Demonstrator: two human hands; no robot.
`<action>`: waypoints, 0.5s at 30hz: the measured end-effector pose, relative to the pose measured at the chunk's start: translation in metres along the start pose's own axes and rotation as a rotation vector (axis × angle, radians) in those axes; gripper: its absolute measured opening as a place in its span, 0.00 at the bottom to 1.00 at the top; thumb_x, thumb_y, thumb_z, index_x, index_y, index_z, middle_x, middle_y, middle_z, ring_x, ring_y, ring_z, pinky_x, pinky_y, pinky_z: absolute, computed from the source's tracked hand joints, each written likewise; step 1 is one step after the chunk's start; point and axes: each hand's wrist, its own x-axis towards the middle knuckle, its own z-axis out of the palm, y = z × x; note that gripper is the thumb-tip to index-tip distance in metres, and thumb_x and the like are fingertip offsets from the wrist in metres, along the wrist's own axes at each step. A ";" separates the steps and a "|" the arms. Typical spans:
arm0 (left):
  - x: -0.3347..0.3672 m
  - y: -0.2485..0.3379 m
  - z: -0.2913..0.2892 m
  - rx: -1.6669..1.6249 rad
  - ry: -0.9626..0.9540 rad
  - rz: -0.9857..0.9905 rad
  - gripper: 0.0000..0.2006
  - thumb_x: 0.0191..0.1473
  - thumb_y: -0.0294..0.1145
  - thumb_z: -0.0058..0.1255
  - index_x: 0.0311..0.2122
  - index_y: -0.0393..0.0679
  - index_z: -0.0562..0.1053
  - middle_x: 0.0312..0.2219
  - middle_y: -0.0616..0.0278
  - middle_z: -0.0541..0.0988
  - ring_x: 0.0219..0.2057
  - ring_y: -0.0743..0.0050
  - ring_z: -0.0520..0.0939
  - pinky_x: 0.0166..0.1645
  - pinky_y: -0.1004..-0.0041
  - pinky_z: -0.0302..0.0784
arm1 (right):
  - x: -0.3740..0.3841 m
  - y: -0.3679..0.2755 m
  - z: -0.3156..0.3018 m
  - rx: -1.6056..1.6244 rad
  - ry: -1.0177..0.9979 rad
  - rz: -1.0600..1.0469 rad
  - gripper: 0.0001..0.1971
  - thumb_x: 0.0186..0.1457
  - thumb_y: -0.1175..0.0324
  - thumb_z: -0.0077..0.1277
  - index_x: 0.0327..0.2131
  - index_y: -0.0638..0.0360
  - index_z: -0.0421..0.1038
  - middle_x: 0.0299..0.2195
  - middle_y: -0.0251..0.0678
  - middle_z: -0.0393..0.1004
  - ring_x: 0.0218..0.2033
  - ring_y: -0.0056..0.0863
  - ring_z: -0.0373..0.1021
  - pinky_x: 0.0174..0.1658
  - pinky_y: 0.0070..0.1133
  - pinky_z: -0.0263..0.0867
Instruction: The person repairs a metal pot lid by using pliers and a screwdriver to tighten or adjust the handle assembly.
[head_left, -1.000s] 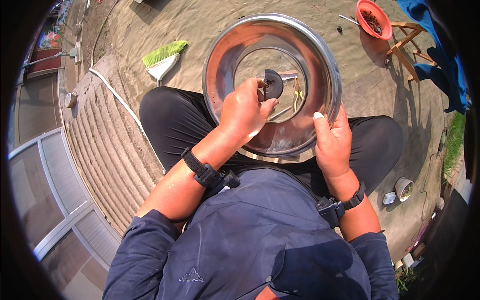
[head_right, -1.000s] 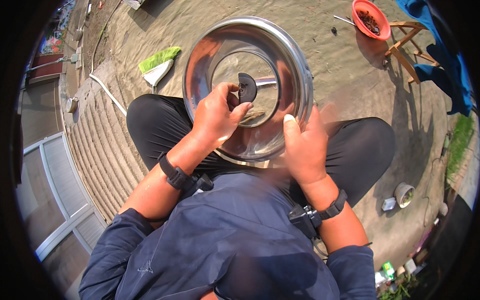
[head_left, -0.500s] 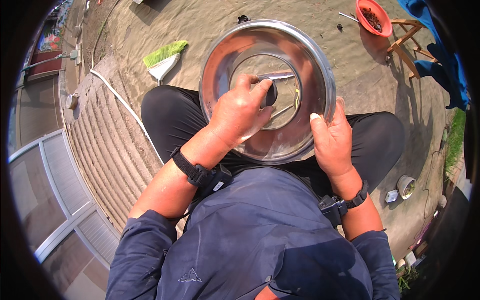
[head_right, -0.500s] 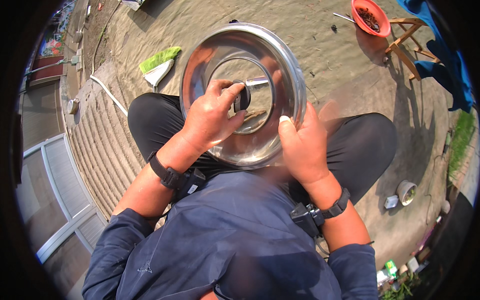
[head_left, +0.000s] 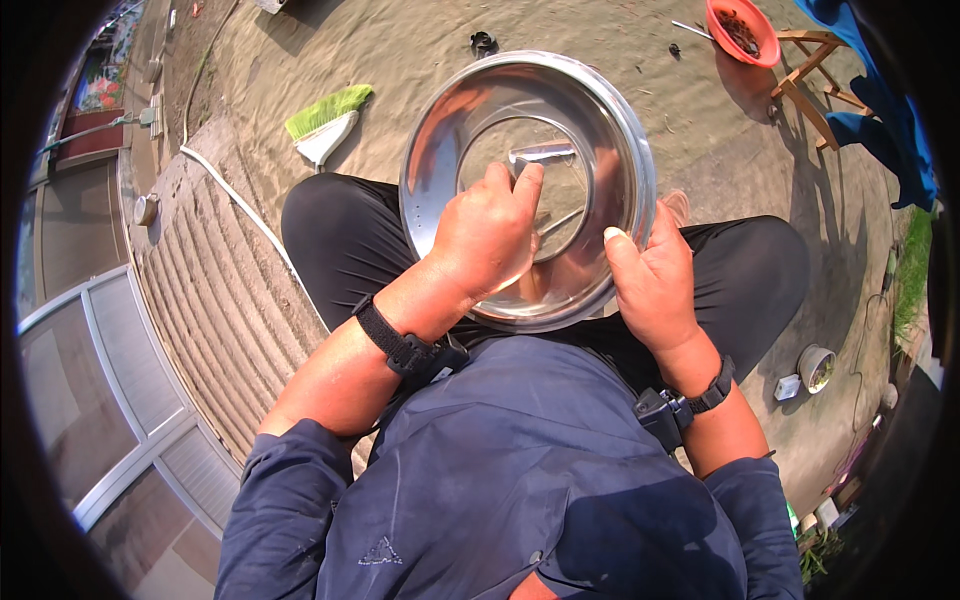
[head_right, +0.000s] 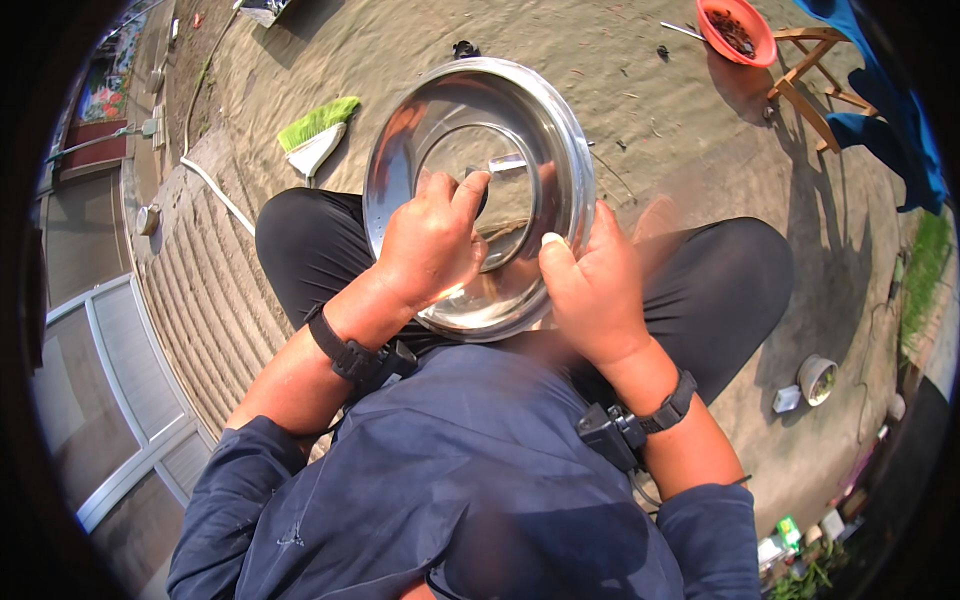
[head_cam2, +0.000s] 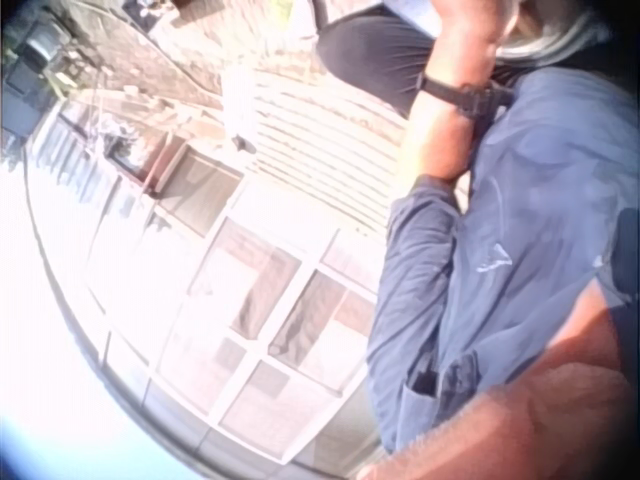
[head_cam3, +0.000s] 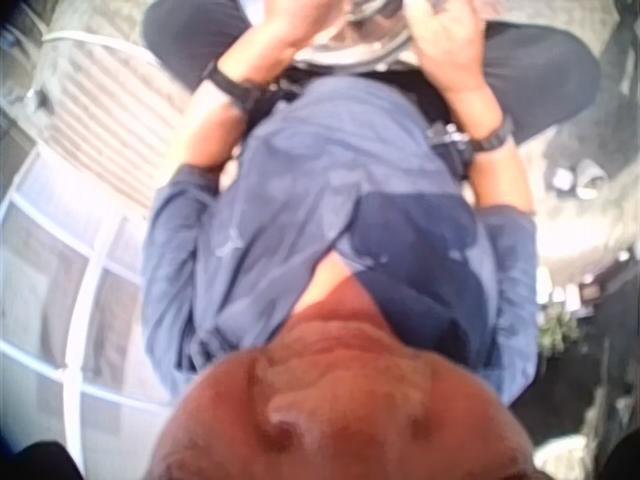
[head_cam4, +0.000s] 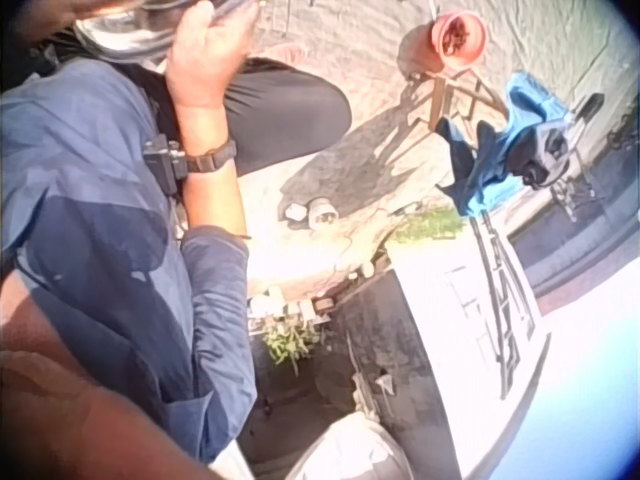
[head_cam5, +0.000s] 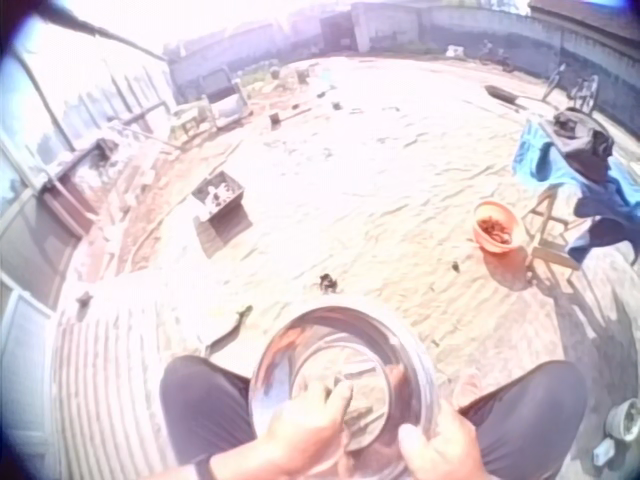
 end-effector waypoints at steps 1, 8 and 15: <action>0.001 0.000 -0.001 0.011 -0.019 -0.001 0.27 0.38 0.22 0.57 0.50 0.41 0.72 0.33 0.51 0.75 0.30 0.48 0.80 0.34 0.60 0.80 | 0.000 -0.001 0.000 -0.026 0.011 -0.001 0.18 0.57 0.75 0.45 0.52 0.67 0.67 0.43 0.37 0.75 0.43 0.23 0.70 0.50 0.23 0.67; 0.019 -0.030 -0.012 -0.366 -0.023 -0.107 0.22 0.45 0.14 0.43 0.47 0.44 0.74 0.34 0.51 0.81 0.31 0.53 0.83 0.37 0.61 0.78 | -0.001 0.005 -0.006 -0.002 0.046 0.062 0.18 0.55 0.74 0.44 0.51 0.67 0.67 0.39 0.36 0.75 0.39 0.21 0.70 0.46 0.23 0.68; 0.022 -0.044 -0.019 -0.695 -0.238 -0.471 0.19 0.48 0.14 0.41 0.45 0.40 0.75 0.25 0.69 0.75 0.25 0.84 0.75 0.33 0.79 0.72 | -0.001 0.002 -0.002 0.093 0.080 -0.012 0.19 0.56 0.75 0.44 0.51 0.66 0.68 0.41 0.35 0.76 0.41 0.20 0.71 0.48 0.22 0.68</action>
